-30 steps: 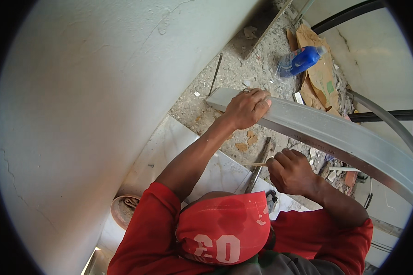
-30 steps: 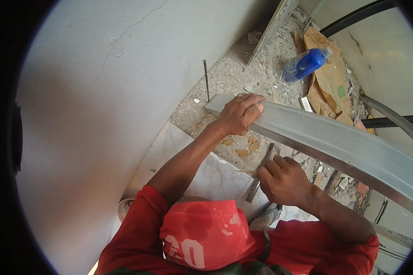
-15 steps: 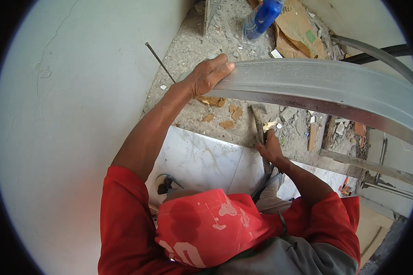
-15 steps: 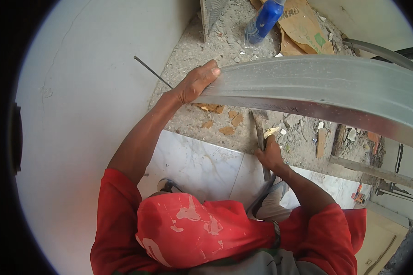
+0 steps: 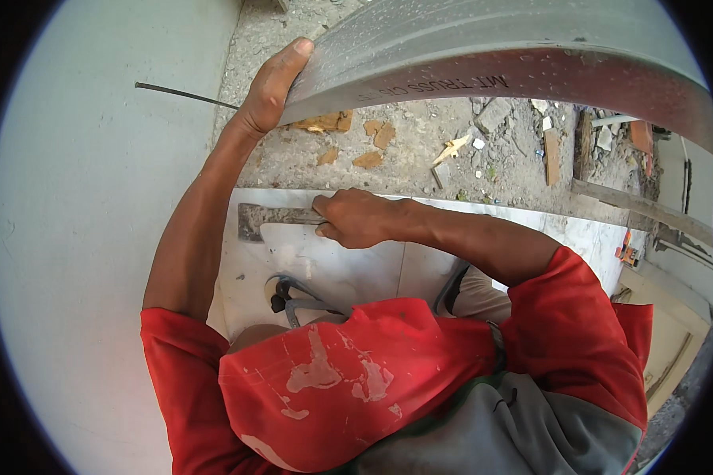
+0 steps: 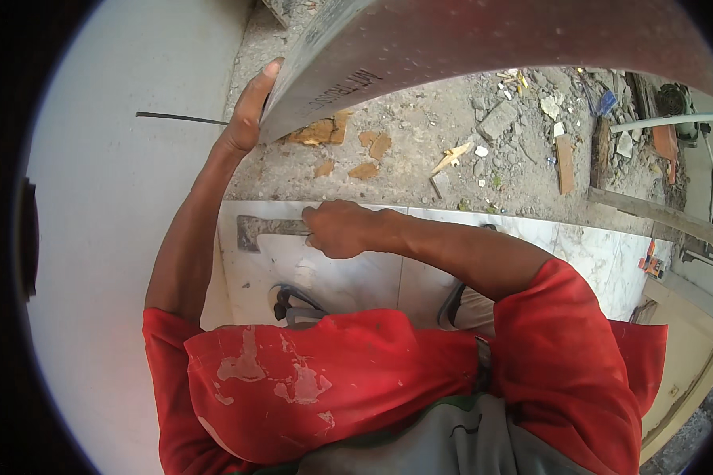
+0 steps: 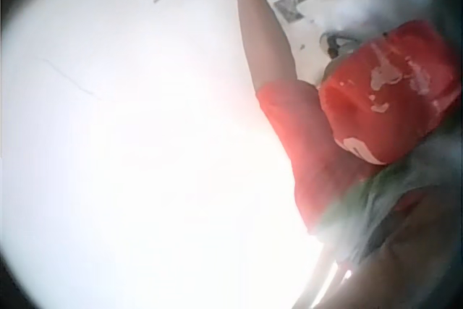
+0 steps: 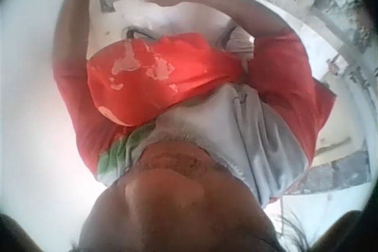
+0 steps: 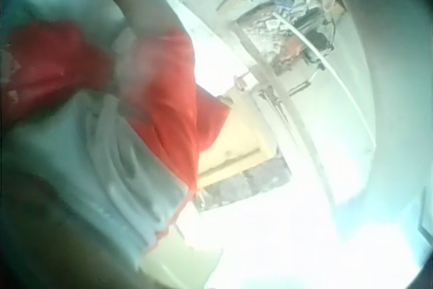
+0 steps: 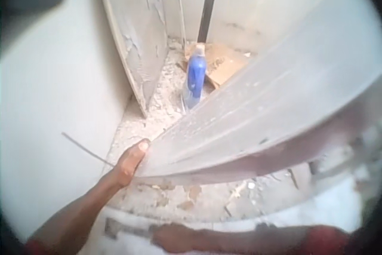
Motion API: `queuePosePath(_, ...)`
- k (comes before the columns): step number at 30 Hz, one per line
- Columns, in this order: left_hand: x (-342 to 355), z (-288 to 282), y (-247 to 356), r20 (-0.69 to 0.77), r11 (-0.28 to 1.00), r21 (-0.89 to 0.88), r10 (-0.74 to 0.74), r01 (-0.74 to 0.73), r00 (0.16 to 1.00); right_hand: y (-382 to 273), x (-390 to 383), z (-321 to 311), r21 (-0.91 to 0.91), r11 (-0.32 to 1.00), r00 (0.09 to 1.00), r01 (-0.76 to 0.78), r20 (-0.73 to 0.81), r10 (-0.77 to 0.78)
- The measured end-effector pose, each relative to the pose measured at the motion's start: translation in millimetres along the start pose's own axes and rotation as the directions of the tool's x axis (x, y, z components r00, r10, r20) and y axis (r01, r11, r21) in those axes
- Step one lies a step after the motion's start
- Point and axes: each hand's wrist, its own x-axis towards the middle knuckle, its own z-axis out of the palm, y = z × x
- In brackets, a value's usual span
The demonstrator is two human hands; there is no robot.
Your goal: Secure a metal door frame to the wall using a hammer and level.
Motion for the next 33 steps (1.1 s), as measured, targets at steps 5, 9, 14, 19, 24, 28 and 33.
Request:
queuePosePath(5,2.5,-3.0,-2.1,0.005,0.998,-0.045,-0.052,0.053,0.999,19.2,25.2,-32.6,0.318,0.946,0.948,0.058,0.280,-0.152)
queuePosePath(9,-2.3,1.6,6.6,-0.013,0.999,0.038,0.009,-0.009,1.000,40.5,27.5,-27.8,0.108,0.980,0.934,-0.170,-0.298,0.195)
queuePosePath(14,-3.2,-2.6,-0.4,-0.022,0.999,0.019,-0.031,0.031,0.999,-1.1,5.5,-7.8,0.056,0.998,1.000,0.002,0.029,-0.003)
queuePosePath(19,-0.7,1.0,0.5,-0.040,0.998,0.036,-0.044,0.045,0.998,35.8,33.3,-20.6,0.396,0.918,0.988,0.026,0.131,-0.084)
queuePosePath(24,-0.3,0.4,5.4,-0.066,0.998,0.059,0.006,-0.002,0.998,20.7,38.9,-5.9,0.229,0.967,0.921,-0.113,-0.342,0.188)
queuePosePath(28,-2.6,0.4,2.9,-0.082,0.999,-0.019,-0.037,0.036,0.996,-21.4,20.5,0.6,0.158,0.980,0.993,0.119,0.007,-0.121)
queuePosePath(33,7.0,0.0,8.9,-0.021,0.993,-0.026,-0.112,0.112,0.993,11.8,25.2,-43.3,0.511,0.820,0.931,-0.256,-0.098,0.352)
